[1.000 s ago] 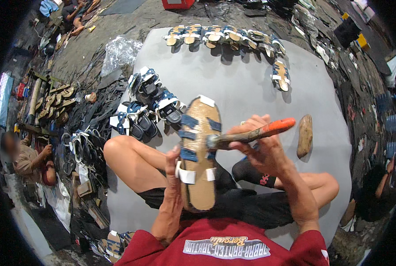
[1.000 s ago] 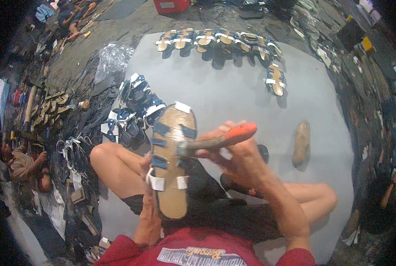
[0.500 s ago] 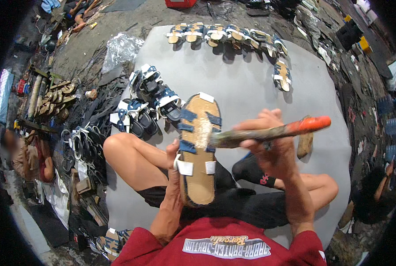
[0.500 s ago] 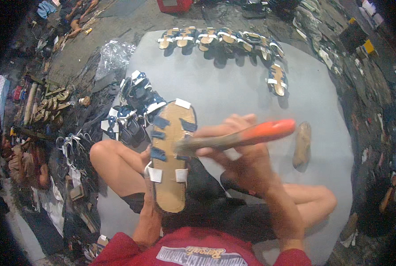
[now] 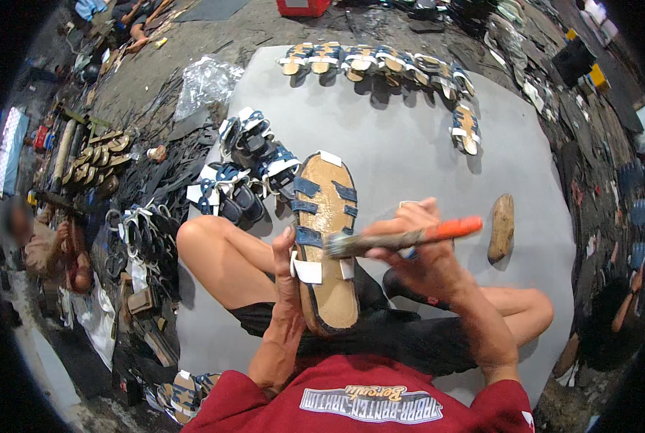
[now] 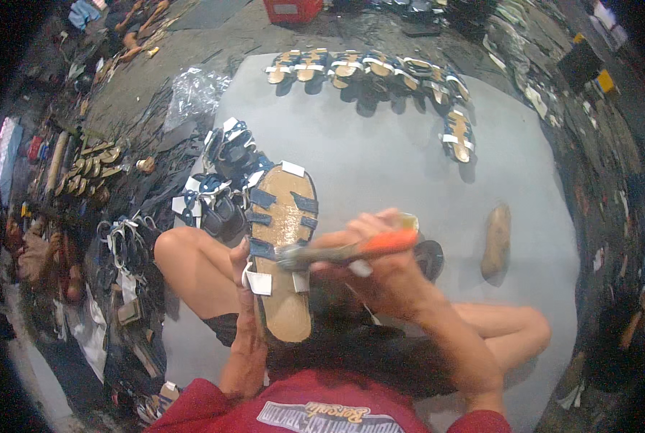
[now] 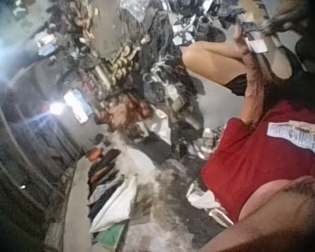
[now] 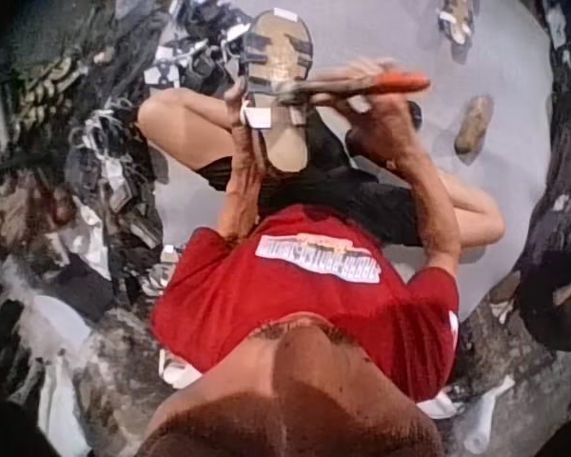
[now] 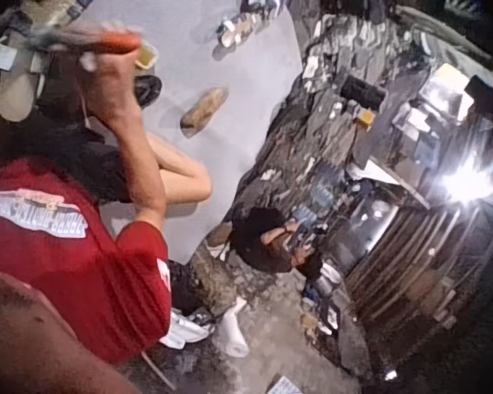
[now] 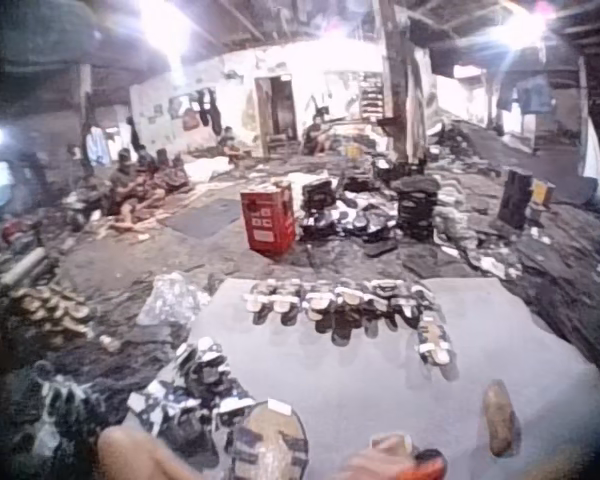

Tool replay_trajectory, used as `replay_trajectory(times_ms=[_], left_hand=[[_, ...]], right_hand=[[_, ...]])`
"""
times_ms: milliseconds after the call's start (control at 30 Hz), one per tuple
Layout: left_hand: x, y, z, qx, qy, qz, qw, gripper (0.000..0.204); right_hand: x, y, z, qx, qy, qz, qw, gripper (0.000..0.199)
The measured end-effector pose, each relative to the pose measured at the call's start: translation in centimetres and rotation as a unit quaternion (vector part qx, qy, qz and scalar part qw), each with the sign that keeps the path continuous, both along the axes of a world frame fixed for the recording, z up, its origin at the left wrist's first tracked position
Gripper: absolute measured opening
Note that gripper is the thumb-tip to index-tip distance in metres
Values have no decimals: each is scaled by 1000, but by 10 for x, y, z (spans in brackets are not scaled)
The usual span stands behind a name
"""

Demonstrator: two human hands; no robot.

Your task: The person sits on the floor and applies glue to the soles of sandals using a brush. They handle each sandal one at a time, dip the brush into a container of glue, and spread it across the sole before placing the sandal down.

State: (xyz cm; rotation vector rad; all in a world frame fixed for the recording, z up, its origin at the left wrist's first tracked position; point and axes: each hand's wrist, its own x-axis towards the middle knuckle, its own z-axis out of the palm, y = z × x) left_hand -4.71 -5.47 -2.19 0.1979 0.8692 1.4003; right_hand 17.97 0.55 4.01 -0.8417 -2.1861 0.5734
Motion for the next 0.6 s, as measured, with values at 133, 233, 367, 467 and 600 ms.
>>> replay_trajectory(times_ms=[133, 233, 367, 467, 600], left_hand=[[5, -1, 24, 7, 81, -39, 996, 65], [17, -10, 19, -38, 66, -81, 994, 67], [0, -10, 3, -2, -10, -114, 993, 67], [7, -3, 24, -27, 49, -6, 998, 71], [6, -11, 14, -17, 91, -59, 994, 69]], right_hand=[[16, 0, 3, -80, 56, -22, 995, 19], [-30, -1, 19, -71, 95, 36, 992, 20], [-27, 2, 7, -16, 46, 4, 999, 26], [7, 3, -5, -28, -40, -34, 998, 22], [-13, 3, 14, 12, 33, -23, 999, 22]])
